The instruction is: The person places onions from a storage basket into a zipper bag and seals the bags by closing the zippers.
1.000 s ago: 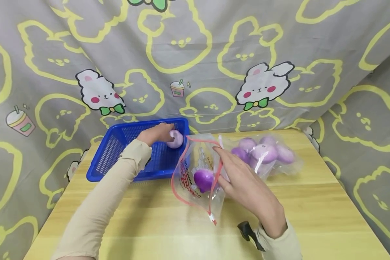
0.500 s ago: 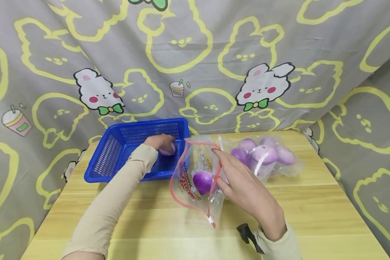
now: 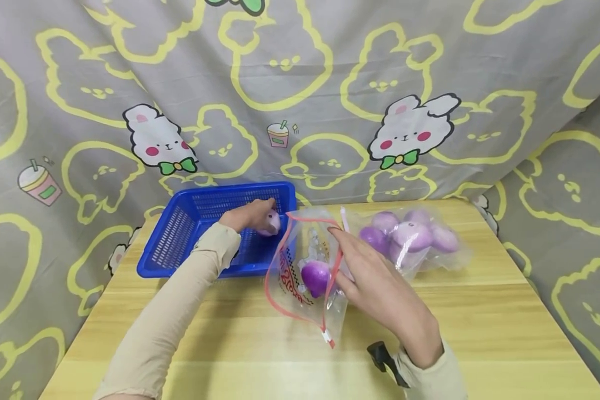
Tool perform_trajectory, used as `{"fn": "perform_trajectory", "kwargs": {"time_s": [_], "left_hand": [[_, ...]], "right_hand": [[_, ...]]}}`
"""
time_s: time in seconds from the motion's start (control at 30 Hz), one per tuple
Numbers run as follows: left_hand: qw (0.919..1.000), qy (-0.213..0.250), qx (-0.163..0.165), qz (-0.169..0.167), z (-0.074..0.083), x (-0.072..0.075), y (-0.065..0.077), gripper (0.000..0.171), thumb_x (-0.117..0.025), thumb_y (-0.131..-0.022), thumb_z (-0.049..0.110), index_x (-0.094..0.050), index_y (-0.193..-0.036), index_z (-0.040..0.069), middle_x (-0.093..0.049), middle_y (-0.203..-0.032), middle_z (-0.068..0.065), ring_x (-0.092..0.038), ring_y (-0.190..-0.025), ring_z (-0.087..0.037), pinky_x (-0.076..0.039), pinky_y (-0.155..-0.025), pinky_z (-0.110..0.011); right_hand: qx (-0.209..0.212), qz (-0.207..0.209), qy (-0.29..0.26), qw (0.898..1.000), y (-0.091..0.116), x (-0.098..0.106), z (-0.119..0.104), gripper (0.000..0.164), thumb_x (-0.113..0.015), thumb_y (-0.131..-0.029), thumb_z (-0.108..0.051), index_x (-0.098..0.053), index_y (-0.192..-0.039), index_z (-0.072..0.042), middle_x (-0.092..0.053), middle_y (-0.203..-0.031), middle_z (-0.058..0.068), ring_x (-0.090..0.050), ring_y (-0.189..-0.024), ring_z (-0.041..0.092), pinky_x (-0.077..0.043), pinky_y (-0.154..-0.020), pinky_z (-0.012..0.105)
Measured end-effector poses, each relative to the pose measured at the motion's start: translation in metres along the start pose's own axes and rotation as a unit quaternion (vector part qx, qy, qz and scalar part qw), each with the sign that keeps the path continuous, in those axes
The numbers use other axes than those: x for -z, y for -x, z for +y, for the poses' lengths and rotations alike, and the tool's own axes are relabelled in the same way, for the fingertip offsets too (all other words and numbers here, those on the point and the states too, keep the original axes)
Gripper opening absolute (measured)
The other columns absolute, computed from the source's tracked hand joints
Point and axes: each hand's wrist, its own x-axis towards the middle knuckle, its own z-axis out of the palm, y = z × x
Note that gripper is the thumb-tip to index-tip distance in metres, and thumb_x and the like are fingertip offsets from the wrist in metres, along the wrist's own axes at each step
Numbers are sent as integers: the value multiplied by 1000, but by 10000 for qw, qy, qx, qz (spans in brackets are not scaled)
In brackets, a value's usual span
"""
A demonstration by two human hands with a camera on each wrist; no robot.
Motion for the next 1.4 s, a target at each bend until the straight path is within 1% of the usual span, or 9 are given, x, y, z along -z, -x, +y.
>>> {"fn": "perform_trajectory", "kwargs": {"time_s": [0.07, 0.17, 0.33, 0.47, 0.57, 0.8, 0.9, 1.17, 1.4], "left_hand": [[10000, -21, 34, 50, 1, 3, 2, 74, -80, -82, 30, -45, -142, 5, -56, -132, -20, -55, -118, -32, -46, -100, -46], [9999, 11, 35, 113, -1, 5, 6, 72, -81, -81, 30, -48, -140, 6, -57, -130, -19, -56, -116, -32, -47, -99, -45], [9992, -125, -253, 287, -3, 9, 10, 60, -81, -80, 29, -57, -130, 7, -58, -125, -17, -54, -112, -30, -49, -95, -44], [9981, -252, -405, 380, -1, 11, 16, 60, -78, -82, 29, -57, -134, 9, -54, -131, -17, -50, -118, -31, -46, -99, -45], [9980, -222, -435, 403, 0, 13, 21, 63, -78, -83, 28, -55, -138, 9, -52, -135, -17, -47, -120, -32, -45, -100, -46], [9959, -61, -573, 691, 1, 15, 31, 64, -77, -84, 28, -54, -140, 7, -53, -133, -17, -48, -118, -32, -45, -100, -47], [9949, -13, -588, 824, 1, 13, 39, 67, -78, -83, 28, -52, -141, 5, -54, -131, -18, -50, -116, -32, -46, -99, -46], [9873, 569, -654, 1333, 8, 10, 61, 72, -83, -79, 28, -44, -132, -2, -55, -118, -18, -56, -104, -32, -51, -91, -43], [9844, 720, -564, 1503, 6, 8, 84, 70, -82, -82, 30, -47, -135, 2, -53, -126, -18, -55, -108, -32, -52, -90, -45]], "right_hand": [[-2, -42, -32, 10000, 0, 0, -1, 64, -67, -94, -10, -37, -150, -2, -51, -145, 16, -56, -125, 33, -44, -103, 52], [-13, -113, -114, 9999, -1, 0, -2, 64, -66, -95, -10, -35, -151, -4, -51, -145, 15, -56, -125, 32, -44, -103, 52], [-86, -129, -9, 9999, 0, -3, -1, 65, -67, -95, -13, -35, -151, -2, -55, -141, 16, -60, -120, 30, -47, -100, 51], [-126, -149, 107, 9998, 0, -3, -2, 66, -68, -95, -16, -35, -151, -4, -61, -129, 12, -63, -108, 25, -51, -94, 48], [-58, -139, 139, 9998, 1, -2, -2, 65, -67, -94, -14, -35, -150, -4, -62, -127, 13, -64, -107, 26, -51, -93, 48], [-40, -300, 294, 9991, 1, 5, -3, 65, -66, -94, -13, -35, -150, 0, -53, -142, 17, -58, -121, 32, -46, -100, 51], [-39, -402, 320, 9987, 0, 6, -4, 66, -65, -95, -15, -33, -152, 0, -47, -150, 14, -56, -124, 30, -44, -103, 49], [14, -370, 377, 9986, -1, 3, -7, 65, -64, -95, -15, -34, -151, 0, -49, -147, 14, -60, -117, 27, -47, -99, 48], [-46, -375, 399, 9985, -4, 4, -9, 65, -64, -95, -14, -34, -151, -1, -56, -139, 16, -62, -112, 27, -49, -95, 49]]}}
